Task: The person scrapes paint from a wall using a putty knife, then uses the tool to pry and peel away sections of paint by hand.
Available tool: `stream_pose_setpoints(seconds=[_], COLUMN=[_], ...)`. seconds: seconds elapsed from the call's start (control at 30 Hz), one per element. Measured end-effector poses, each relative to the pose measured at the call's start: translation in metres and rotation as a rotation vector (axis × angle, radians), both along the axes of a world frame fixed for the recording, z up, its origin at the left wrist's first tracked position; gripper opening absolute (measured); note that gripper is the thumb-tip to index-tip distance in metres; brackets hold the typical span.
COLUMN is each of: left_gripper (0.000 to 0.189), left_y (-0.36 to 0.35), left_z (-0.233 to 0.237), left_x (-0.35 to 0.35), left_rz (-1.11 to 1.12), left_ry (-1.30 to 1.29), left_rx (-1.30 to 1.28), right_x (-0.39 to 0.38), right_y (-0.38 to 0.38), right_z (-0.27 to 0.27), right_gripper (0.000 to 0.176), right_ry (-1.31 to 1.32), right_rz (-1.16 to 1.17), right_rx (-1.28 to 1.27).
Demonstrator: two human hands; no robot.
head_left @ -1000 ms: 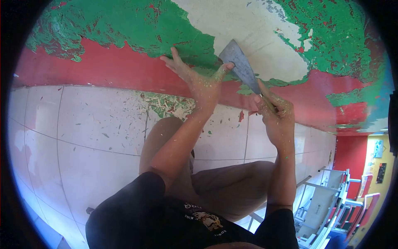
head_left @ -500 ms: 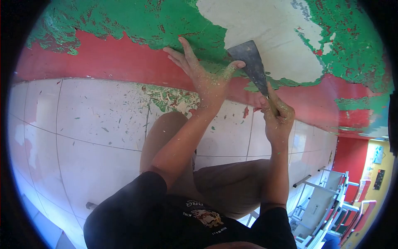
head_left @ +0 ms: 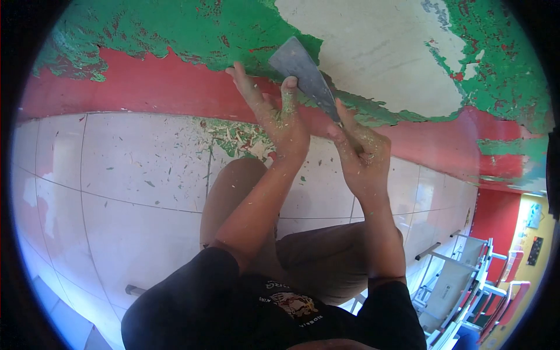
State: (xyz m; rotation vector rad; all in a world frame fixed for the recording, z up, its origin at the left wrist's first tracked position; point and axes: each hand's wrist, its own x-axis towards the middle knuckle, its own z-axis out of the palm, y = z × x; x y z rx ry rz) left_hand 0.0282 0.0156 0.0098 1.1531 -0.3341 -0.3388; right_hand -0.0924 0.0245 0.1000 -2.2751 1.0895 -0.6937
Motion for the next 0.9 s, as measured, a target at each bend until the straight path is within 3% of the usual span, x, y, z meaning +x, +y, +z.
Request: stream_pose_setpoints(seconds=[0.1, 0.17, 0.27, 0.37, 0.9], left_gripper=[0.123, 0.140, 0.153, 0.155, 0.169], left_y=[-0.003, -0.015, -0.023, -0.022, -0.029], left_z=[-0.004, -0.011, -0.018, -0.024, -0.052], left_x=[-0.001, -0.005, -0.012, -0.018, -0.037], left_rz=[-0.010, 0.089, 0.110, 0.081, -0.051], left_ry=[-0.003, -0.308, -0.406, -0.568, -0.433], left_rx=[-0.008, 0.057, 0.134, 0.180, 0.261], right_x=[-0.022, -0.044, -0.064, -0.083, -0.095], right_y=[0.002, 0.004, 0.008, 0.013, -0.006], right_z=[-0.001, 0.002, 0.006, -0.002, -0.022], right_gripper=[0.041, 0.042, 0.043, 0.044, 0.042], right_ry=[0.036, -0.205, -0.203, -0.071, -0.138], right_rz=[-0.037, -0.215, -0.231, -0.349, -0.269], right_rx=[0.015, 0.200, 0.185, 0.187, 0.157])
